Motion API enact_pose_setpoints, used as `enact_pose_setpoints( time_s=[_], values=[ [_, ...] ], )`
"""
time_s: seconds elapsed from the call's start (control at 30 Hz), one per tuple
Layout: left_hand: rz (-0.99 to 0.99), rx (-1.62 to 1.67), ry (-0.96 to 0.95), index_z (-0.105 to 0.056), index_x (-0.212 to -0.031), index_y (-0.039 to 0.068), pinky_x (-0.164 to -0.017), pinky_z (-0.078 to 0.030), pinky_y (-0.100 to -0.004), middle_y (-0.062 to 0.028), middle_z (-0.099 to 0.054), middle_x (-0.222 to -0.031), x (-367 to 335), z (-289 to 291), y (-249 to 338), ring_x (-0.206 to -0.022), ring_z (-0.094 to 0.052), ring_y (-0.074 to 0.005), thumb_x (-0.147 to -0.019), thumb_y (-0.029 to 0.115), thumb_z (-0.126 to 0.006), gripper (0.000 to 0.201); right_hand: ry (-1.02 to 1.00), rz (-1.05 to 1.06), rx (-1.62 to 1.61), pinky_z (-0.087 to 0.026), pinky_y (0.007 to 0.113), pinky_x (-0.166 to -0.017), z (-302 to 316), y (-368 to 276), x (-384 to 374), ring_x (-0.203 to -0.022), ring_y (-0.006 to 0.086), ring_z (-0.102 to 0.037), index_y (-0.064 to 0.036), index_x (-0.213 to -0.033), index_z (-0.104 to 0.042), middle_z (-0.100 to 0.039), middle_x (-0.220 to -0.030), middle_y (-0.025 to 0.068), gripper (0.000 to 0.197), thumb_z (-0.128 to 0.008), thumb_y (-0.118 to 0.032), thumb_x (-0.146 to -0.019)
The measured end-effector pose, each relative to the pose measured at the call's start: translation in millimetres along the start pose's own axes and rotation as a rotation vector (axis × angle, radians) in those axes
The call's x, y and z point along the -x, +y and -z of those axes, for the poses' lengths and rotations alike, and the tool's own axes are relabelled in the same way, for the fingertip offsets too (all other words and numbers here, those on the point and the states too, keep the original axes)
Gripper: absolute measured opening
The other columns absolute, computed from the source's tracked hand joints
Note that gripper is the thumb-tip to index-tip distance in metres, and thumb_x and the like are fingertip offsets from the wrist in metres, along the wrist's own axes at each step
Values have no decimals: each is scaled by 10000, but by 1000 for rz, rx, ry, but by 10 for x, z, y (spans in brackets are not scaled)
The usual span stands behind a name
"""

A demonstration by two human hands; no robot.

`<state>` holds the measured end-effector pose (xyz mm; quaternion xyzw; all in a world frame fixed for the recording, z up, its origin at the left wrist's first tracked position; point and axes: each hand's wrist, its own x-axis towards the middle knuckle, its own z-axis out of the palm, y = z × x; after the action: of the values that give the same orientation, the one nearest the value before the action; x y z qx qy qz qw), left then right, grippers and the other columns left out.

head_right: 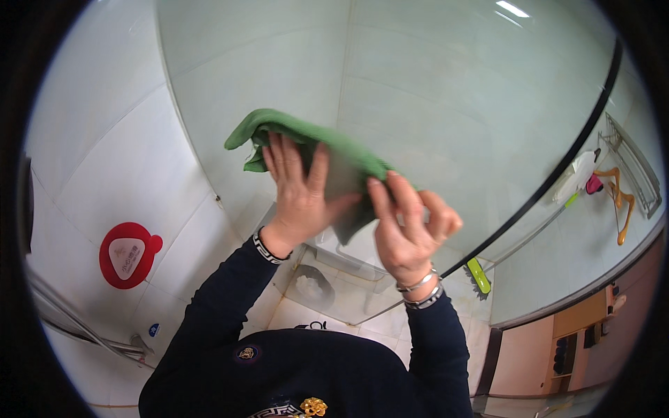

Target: The person wipes a countertop and several items including a kettle, cups, and a tray with a green cloth. Then they move to the bathroom and wipe the door, walls, and toilet, including the seat and bowl, using the same cloth.

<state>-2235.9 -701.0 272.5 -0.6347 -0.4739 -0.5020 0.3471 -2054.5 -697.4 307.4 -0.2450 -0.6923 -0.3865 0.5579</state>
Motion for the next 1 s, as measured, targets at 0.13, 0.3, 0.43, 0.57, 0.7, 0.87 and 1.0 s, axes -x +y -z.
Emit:
enact_pose_setpoints(
  time_s=[0.13,0.3,0.43,0.57,0.7,0.87,1.0],
  values=[
    [-64,83,-137,-395,-1485,229,-969,-238,-753,-357,-252,-1457,-46,-221,560,-1305,-266,-594,-751,526,-731,860,22,-118,111,-370,311,-751,351,430,208,-840,189,-528,-134,-917,-771,-693,-1037,-15,368,-659,44,-613],
    [-156,111,-251,-399,-1467,231,-959,-307,-641,-270,-396,-1316,630,-422,996,-1208,-381,-471,-783,482,-721,797,-103,-186,10,-419,344,-720,693,584,886,-823,240,-556,-64,-941,-737,-674,-1059,82,312,-650,52,-665],
    [-200,177,-248,-397,-1466,211,-1007,-203,-670,-254,-347,-1390,824,-493,1073,-1265,-321,-518,-703,426,-804,891,-215,-309,-157,-501,398,-805,801,482,1222,-940,317,-592,2,-1081,-683,-608,-1184,180,369,-705,29,-713],
    [-216,210,-193,-365,-1482,262,-988,-171,-712,-277,-321,-1426,277,-520,1172,-1271,-295,-575,-631,369,-827,974,-193,-275,-146,-471,424,-915,720,463,1057,-1134,392,-507,-11,-1206,-639,-471,-1392,256,456,-715,-37,-757],
    [-257,141,-2,-456,-1441,278,-892,-300,-659,-302,-367,-1391,-399,-494,1161,-1211,-397,-510,-832,370,-629,640,-248,-253,-46,-338,500,-1075,608,593,730,-1294,471,-375,-115,-1286,-630,-399,-1460,278,544,-669,-39,-749],
    [-182,93,-157,-452,-1444,274,-872,-315,-639,-275,-389,-1342,-168,-390,1026,-1180,-402,-506,-796,393,-664,692,-231,-183,-66,-377,494,-1037,525,509,876,-1269,437,-383,-130,-1238,-657,-457,-1422,206,461,-658,-71,-781],
    [-135,90,-199,-453,-1424,307,-854,-337,-609,-207,-424,-1298,426,-334,872,-1127,-442,-450,-734,425,-748,760,-304,-131,-135,-365,517,-1046,476,221,1279,-1342,404,-325,-175,-1216,-678,-417,-1464,134,436,-667,-97,-787]
  ],
)
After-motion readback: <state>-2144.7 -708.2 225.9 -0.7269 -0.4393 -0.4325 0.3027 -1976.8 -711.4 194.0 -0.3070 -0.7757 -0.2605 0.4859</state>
